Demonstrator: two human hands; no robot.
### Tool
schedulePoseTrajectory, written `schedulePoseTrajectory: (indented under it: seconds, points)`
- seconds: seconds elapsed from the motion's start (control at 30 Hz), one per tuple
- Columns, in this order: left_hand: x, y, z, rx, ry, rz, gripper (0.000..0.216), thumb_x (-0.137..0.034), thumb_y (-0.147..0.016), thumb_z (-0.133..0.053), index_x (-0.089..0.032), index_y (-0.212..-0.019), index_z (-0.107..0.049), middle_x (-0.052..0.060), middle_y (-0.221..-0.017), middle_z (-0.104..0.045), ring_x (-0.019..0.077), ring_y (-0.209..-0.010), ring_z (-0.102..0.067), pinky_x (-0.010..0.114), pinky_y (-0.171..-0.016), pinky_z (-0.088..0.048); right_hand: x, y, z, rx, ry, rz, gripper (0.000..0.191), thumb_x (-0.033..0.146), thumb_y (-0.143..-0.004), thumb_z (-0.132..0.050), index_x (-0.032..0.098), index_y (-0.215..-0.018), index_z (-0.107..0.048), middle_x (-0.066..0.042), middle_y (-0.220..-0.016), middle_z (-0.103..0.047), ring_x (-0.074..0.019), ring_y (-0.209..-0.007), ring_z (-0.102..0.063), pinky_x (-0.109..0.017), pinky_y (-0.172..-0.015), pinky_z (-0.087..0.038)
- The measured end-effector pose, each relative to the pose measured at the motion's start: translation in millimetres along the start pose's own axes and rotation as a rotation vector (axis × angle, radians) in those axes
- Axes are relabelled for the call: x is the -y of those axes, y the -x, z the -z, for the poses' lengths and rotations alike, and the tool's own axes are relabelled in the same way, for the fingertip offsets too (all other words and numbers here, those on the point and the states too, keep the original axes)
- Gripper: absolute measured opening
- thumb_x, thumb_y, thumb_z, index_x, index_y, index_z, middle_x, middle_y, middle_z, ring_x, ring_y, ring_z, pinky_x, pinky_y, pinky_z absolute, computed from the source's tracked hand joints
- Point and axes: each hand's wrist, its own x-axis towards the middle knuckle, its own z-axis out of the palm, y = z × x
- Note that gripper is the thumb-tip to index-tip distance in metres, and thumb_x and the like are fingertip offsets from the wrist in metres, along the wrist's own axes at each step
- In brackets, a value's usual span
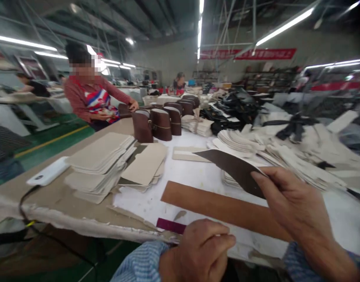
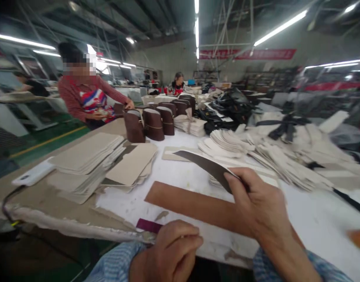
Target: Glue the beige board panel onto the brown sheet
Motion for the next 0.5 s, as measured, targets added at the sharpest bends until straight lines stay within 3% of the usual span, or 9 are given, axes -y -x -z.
schedulePoseTrajectory:
  seconds: [0.07,0.13,0.23,0.33,0.5]
  points:
    - [-4,8,19,0.074,-0.033,-0.026,0.025,-0.008,-0.096,-0.057,-0.015,-0.119,-0.065,0.010,-0.100,-0.076,0.0168,-0.091,-0.073,0.029,-0.082,-0.063,4,24,7,-0.026,0.033,0.143,0.029,0.042,-0.108,-0.051,0.022,-0.104,-0.073,-0.001,-0.085,-0.079,-0.0180,-0.067,-0.073,-0.028,-0.061,-0.053]
    - [-8,15,30,0.107,-0.058,-0.029,0.023,-0.009,-0.097,-0.055,-0.015,-0.117,-0.066,0.009,-0.100,-0.076,0.0164,-0.091,-0.072,0.029,-0.084,-0.062,6,54,2,-0.003,0.025,0.303,0.021,0.027,-0.108,-0.052,0.017,-0.113,-0.070,-0.008,-0.102,-0.080,-0.0203,-0.087,-0.077,-0.029,-0.078,-0.058]
    - [-12,24,37,0.107,-0.065,-0.039,0.026,-0.007,-0.096,-0.051,-0.014,-0.116,-0.067,0.008,-0.101,-0.076,0.0155,-0.092,-0.071,0.028,-0.083,-0.061,10,101,-16,0.152,-0.008,0.430,0.023,0.014,-0.106,-0.048,0.014,-0.111,-0.071,-0.012,-0.113,-0.079,-0.0246,-0.102,-0.076,-0.036,-0.091,-0.061]
    - [-12,29,36,0.126,-0.075,0.005,0.027,-0.006,-0.095,-0.051,-0.015,-0.115,-0.066,0.008,-0.101,-0.075,0.0154,-0.091,-0.071,0.027,-0.080,-0.061,14,136,-31,0.291,-0.022,0.419,0.029,0.011,-0.105,-0.044,0.014,-0.109,-0.072,-0.014,-0.118,-0.078,-0.0280,-0.108,-0.075,-0.041,-0.093,-0.063]
    - [-8,28,35,0.143,-0.112,0.115,0.027,-0.004,-0.095,-0.054,-0.017,-0.116,-0.066,0.008,-0.103,-0.074,0.0159,-0.093,-0.070,0.029,-0.083,-0.061,14,151,-37,0.331,-0.051,0.329,0.027,0.011,-0.103,-0.049,0.015,-0.116,-0.072,-0.013,-0.126,-0.075,-0.0284,-0.119,-0.071,-0.045,-0.102,-0.061]
